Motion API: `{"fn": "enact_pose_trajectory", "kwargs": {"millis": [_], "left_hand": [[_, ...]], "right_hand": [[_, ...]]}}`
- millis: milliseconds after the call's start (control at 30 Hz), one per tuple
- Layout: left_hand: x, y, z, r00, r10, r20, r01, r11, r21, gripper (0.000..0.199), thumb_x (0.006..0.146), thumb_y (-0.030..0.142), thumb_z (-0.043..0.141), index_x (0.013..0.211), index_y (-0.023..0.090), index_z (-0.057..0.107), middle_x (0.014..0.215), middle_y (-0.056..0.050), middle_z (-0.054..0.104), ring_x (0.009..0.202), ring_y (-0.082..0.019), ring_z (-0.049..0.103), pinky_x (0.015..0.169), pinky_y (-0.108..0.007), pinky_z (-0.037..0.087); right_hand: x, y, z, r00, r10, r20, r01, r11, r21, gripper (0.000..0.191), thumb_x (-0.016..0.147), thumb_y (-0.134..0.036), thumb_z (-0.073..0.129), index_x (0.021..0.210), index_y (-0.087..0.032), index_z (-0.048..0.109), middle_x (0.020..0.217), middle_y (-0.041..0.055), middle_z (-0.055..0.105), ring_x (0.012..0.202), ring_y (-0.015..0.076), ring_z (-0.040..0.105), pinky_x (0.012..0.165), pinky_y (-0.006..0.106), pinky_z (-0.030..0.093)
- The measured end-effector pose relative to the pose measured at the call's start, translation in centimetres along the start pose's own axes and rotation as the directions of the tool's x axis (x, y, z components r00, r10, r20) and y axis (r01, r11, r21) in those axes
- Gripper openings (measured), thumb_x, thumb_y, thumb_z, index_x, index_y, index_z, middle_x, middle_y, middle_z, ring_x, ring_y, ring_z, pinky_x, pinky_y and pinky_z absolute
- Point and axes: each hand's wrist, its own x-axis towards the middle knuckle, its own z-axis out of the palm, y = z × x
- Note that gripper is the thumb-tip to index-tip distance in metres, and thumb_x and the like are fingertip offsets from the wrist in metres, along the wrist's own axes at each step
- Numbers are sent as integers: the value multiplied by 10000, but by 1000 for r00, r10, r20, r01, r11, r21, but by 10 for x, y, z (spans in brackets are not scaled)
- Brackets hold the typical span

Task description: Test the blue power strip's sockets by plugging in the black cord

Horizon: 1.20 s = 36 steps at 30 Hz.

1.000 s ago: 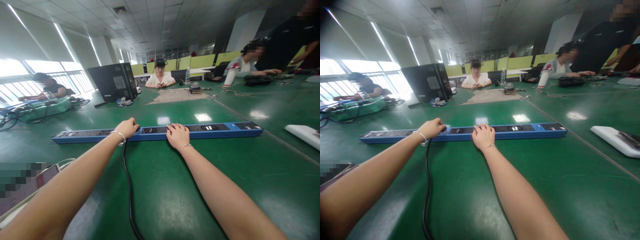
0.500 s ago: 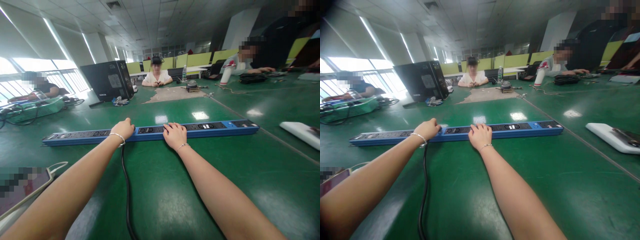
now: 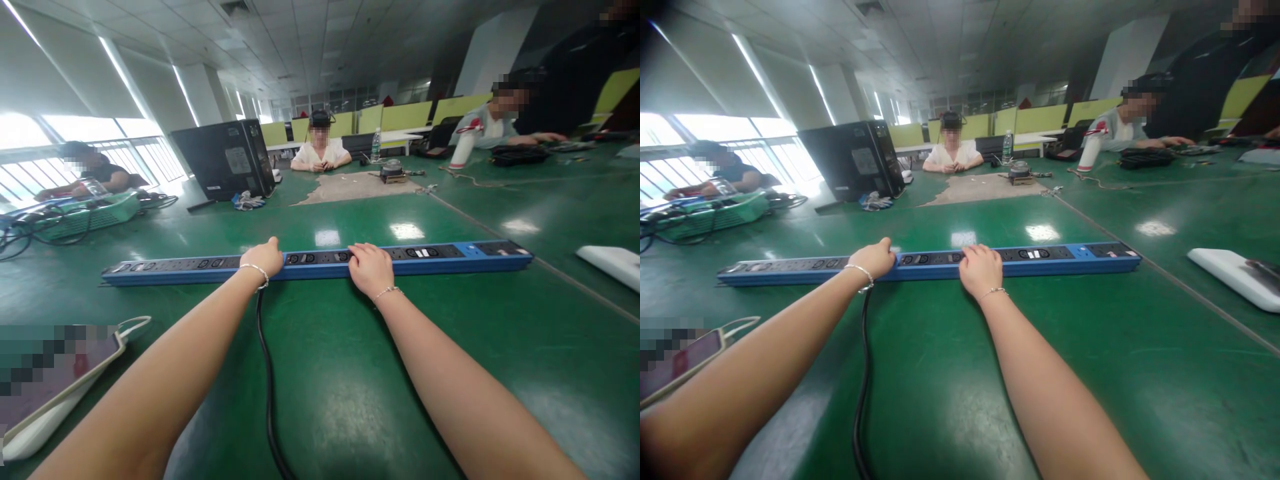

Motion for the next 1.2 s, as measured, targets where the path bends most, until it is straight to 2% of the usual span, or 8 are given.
{"fn": "enact_pose_trajectory", "kwargs": {"millis": [100,233,400,733,1100,1200], "left_hand": [[-1,0,1,1000,5,-3,-5,1000,-22,367,840,320,308,1123,189,501,1033,-178,679,940,-281,649,748,-372,476],[-1,0,0,1000,4,-7,-4,999,-47,365,846,332,316,1124,185,500,1030,-188,678,940,-284,651,748,-374,473],[-4,0,-1,1000,-9,-19,8,999,-50,387,849,369,320,1129,163,491,1053,-203,668,971,-292,643,762,-371,474],[-11,4,-5,998,-36,-46,37,999,7,390,849,369,292,1088,144,502,1008,-208,671,955,-305,643,759,-392,478],[-16,12,1,987,-145,-72,145,989,-2,435,850,451,271,1065,162,514,982,-215,666,937,-353,633,764,-445,471],[-21,10,-10,977,-192,-90,189,981,-48,444,855,452,267,1072,147,506,989,-225,657,946,-367,624,772,-456,467]], "right_hand": [[-2,19,-5,995,96,-30,-98,993,-69,377,875,-266,377,1127,-238,656,1252,24,605,1204,224,462,1019,416,268],[-7,32,-7,1000,27,-13,-28,991,-133,397,906,-293,352,1209,-261,606,1318,15,554,1237,223,431,1026,427,267],[-10,30,-8,1000,13,11,-11,988,-152,419,914,-310,337,1256,-248,571,1341,21,532,1247,234,413,1031,431,258],[-11,30,-4,998,5,-60,-12,992,-124,411,909,-309,345,1232,-243,590,1315,18,555,1234,240,414,1027,420,245],[-12,26,-4,996,32,-82,-38,996,-76,411,894,-303,366,1225,-238,601,1295,35,567,1224,254,406,1026,418,238],[-12,26,-4,996,46,-73,-52,996,-78,408,896,-305,367,1227,-243,598,1295,37,566,1228,251,401,1030,420,233]]}}
